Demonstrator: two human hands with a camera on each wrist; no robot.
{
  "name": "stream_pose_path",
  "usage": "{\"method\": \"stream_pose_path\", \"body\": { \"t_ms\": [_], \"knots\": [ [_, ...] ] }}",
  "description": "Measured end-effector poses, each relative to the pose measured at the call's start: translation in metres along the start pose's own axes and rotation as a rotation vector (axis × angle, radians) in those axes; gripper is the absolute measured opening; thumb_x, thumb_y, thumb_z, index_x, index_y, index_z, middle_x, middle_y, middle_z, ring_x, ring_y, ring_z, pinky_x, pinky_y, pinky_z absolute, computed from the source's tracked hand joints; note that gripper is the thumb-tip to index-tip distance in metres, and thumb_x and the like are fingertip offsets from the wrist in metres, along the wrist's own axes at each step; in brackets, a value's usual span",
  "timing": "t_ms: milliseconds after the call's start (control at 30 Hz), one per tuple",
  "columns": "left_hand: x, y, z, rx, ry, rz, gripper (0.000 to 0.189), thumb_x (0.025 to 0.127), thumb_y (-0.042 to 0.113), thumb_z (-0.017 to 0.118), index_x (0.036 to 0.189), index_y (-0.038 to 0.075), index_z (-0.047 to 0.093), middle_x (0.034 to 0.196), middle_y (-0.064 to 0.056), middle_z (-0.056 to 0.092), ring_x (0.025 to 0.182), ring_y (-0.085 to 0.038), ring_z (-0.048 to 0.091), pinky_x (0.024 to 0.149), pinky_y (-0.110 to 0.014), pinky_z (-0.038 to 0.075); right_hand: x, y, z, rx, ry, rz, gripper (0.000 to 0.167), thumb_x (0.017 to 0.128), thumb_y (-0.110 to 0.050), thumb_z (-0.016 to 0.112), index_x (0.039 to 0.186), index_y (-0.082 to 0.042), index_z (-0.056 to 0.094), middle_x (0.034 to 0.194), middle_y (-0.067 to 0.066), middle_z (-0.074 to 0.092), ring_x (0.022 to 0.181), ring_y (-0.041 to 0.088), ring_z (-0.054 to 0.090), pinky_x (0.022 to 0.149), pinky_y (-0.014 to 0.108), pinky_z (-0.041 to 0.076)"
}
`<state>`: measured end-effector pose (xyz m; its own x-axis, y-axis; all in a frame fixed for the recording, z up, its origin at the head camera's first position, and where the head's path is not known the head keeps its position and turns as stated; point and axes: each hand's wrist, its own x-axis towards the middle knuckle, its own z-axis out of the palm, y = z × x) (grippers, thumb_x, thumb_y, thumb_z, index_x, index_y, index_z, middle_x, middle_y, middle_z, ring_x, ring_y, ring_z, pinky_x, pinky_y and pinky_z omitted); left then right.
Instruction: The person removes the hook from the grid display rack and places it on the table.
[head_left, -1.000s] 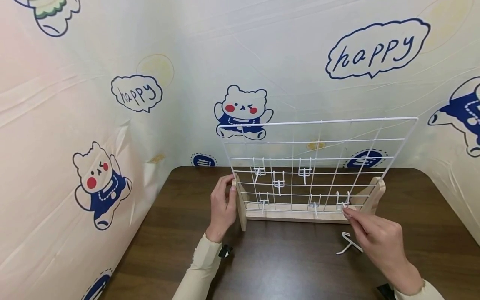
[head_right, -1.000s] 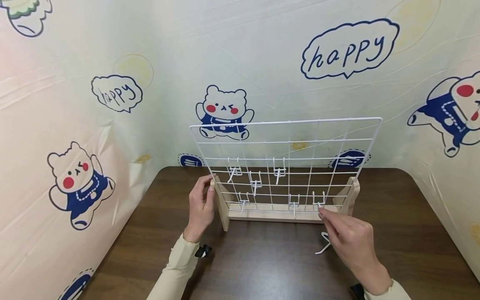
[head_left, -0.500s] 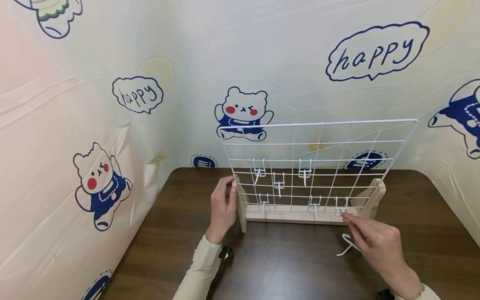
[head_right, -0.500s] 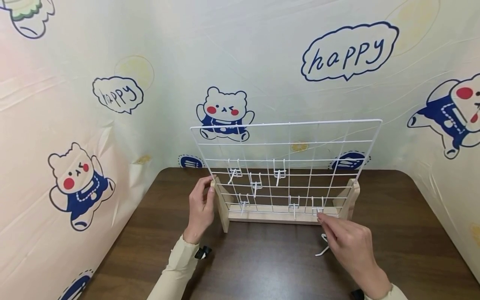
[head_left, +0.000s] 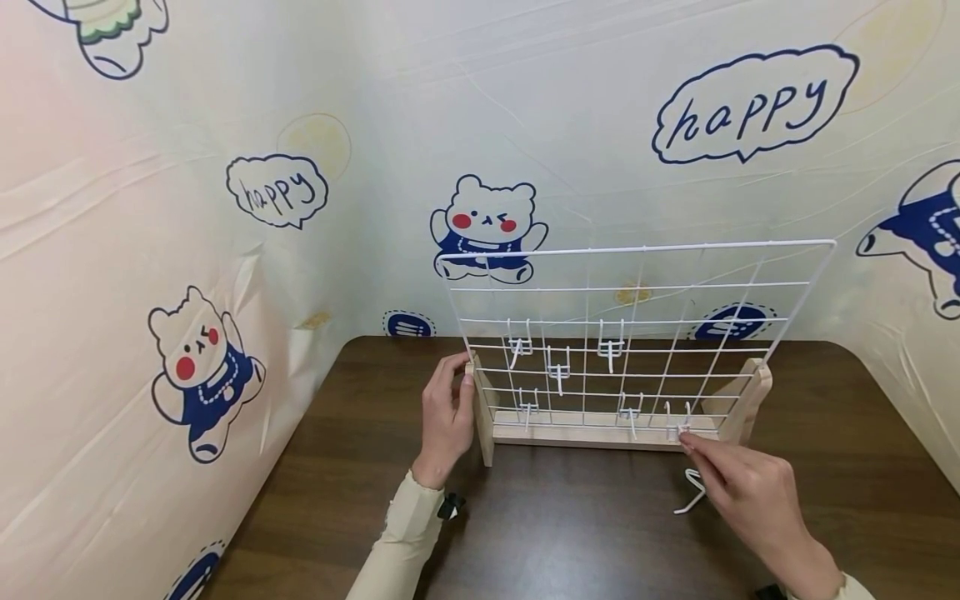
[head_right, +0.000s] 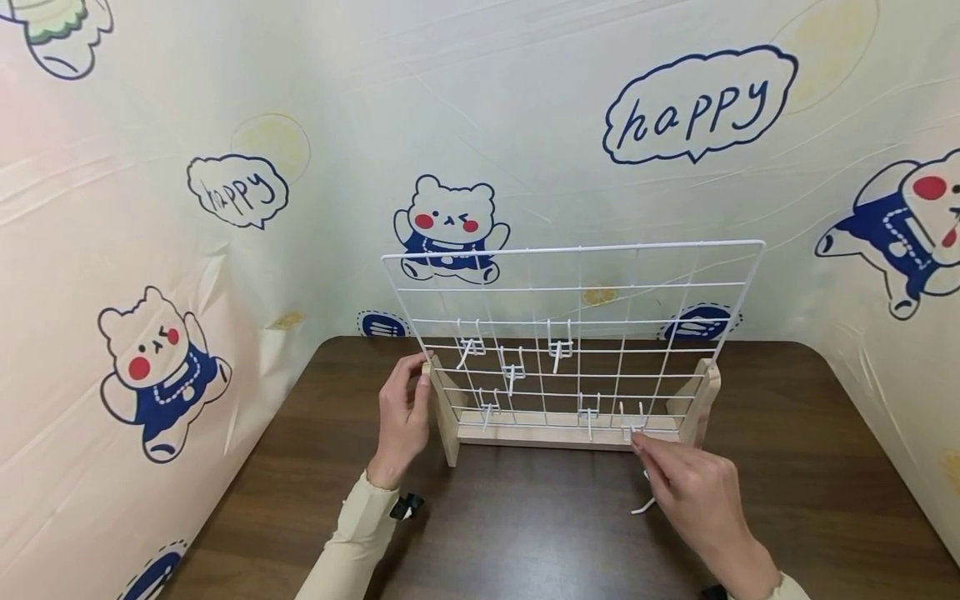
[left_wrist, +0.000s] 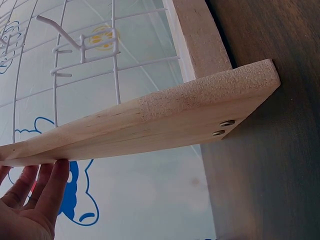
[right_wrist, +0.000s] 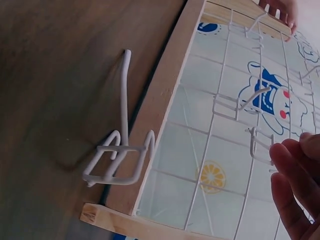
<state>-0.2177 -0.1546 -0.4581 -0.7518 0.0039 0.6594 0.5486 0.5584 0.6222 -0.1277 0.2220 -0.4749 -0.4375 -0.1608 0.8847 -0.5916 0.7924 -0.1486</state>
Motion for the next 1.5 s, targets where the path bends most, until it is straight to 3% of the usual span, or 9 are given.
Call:
{"method": "stream_pose_path", "body": {
  "t_ms": [333,867,1167,1500],
  "knots": [
    [0.001,-0.001,0.0,-0.01,0.0,0.002,0.027,0.106,0.011,0.053,0.13,0.009,0.065,0.123,-0.008,0.069,0.101,-0.019,0.067,0.074,-0.036,0.064,-0.006,0.001,0.004,0.014,-0.015,-0.012,0.052,0.109,-0.046,0.05,0.09,-0.012,0.083,0.076,0.002,0.08,0.062,0.015,0.074,0.052,0.035,0.052],
    [0.001,0.0,0.0,-0.002,-0.006,-0.011,0.028,0.106,0.012,0.053,0.131,0.007,0.064,0.124,-0.008,0.069,0.102,-0.02,0.068,0.076,-0.039,0.065,-0.01,-0.004,-0.001,-0.009,-0.132,0.017,0.057,0.11,-0.047,0.043,0.09,-0.011,0.082,0.077,0.001,0.08,0.064,0.02,0.074,0.055,0.037,0.053],
    [0.001,-0.003,0.001,-0.014,0.017,0.058,0.026,0.106,0.009,0.053,0.128,0.008,0.066,0.12,-0.011,0.07,0.103,-0.02,0.069,0.074,-0.033,0.064,-0.015,-0.006,0.005,0.018,-0.163,-0.006,0.053,0.11,-0.046,0.044,0.091,-0.014,0.081,0.076,-0.004,0.08,0.062,0.016,0.074,0.051,0.032,0.053],
    [0.001,-0.004,0.001,-0.015,0.011,0.057,0.027,0.106,0.01,0.052,0.129,0.006,0.065,0.121,-0.011,0.07,0.103,-0.02,0.069,0.077,-0.037,0.065,-0.019,-0.005,0.013,0.008,-0.16,-0.057,0.054,0.111,-0.046,0.041,0.088,-0.017,0.08,0.073,-0.005,0.078,0.059,0.015,0.073,0.048,0.032,0.051]
  ]
}}
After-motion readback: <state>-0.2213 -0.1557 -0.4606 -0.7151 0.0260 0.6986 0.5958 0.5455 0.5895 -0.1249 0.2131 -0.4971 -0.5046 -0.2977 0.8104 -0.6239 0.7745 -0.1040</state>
